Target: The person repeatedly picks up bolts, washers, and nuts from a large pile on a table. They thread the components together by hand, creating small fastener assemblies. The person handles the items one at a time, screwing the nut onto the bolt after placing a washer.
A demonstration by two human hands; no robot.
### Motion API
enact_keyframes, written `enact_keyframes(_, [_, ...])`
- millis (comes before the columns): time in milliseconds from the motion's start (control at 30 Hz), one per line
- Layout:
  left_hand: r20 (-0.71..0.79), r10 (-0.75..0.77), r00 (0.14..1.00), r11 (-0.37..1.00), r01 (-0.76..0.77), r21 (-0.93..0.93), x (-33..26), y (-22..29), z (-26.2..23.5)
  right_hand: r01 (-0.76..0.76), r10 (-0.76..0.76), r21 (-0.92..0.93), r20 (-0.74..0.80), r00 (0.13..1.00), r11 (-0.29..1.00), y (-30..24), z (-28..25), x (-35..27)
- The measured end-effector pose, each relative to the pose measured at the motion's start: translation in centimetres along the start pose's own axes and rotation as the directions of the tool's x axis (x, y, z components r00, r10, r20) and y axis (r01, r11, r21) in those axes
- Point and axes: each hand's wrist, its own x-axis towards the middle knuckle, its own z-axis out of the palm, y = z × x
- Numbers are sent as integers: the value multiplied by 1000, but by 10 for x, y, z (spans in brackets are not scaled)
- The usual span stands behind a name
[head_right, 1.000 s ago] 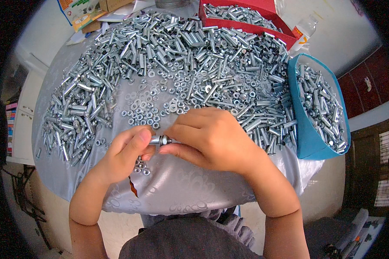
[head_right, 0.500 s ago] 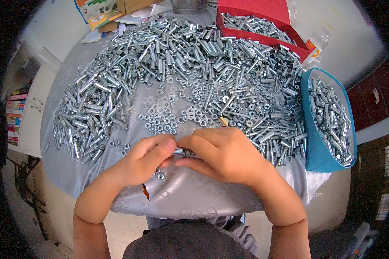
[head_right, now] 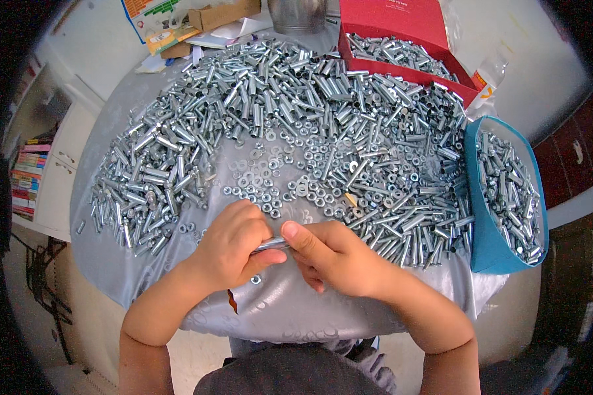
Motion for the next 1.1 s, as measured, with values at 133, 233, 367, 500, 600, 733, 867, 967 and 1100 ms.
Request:
enact_keyframes(133, [-26,-37,999,998,38,42,3,-2,-3,277,-326,-279,-149,934,919,5,4,1])
enact_keyframes(233, [3,-85,996,996,85,14,2,-1,-6,431,-623,-740,20,782,517,8,-4,5])
enact_keyframes(367, [-1,37,999,995,-36,98,6,1,-7,397,-454,-480,-4,891,783,4,-6,1])
enact_keyframes(500, [-13,118,993,975,-114,193,6,-2,-11,154,-181,-178,-142,973,972,9,3,1])
enact_keyframes(600, [-67,168,984,958,-146,247,6,-4,-7,56,-25,287,-112,993,956,6,5,3])
enact_keyframes(733, [-61,43,997,984,-31,173,7,-2,-7,23,32,317,-169,985,948,3,5,6])
enact_keyframes(867, [-307,-419,855,901,348,-259,0,-10,-11,97,7,395,-252,968,914,3,-1,11])
enact_keyframes(967, [-478,-694,538,681,276,-679,9,-35,-41,143,-20,425,-282,959,894,0,-8,9])
enact_keyframes(1100, [-330,-890,314,338,-30,-941,8,-61,-84,163,-9,487,-303,953,858,-4,-14,9])
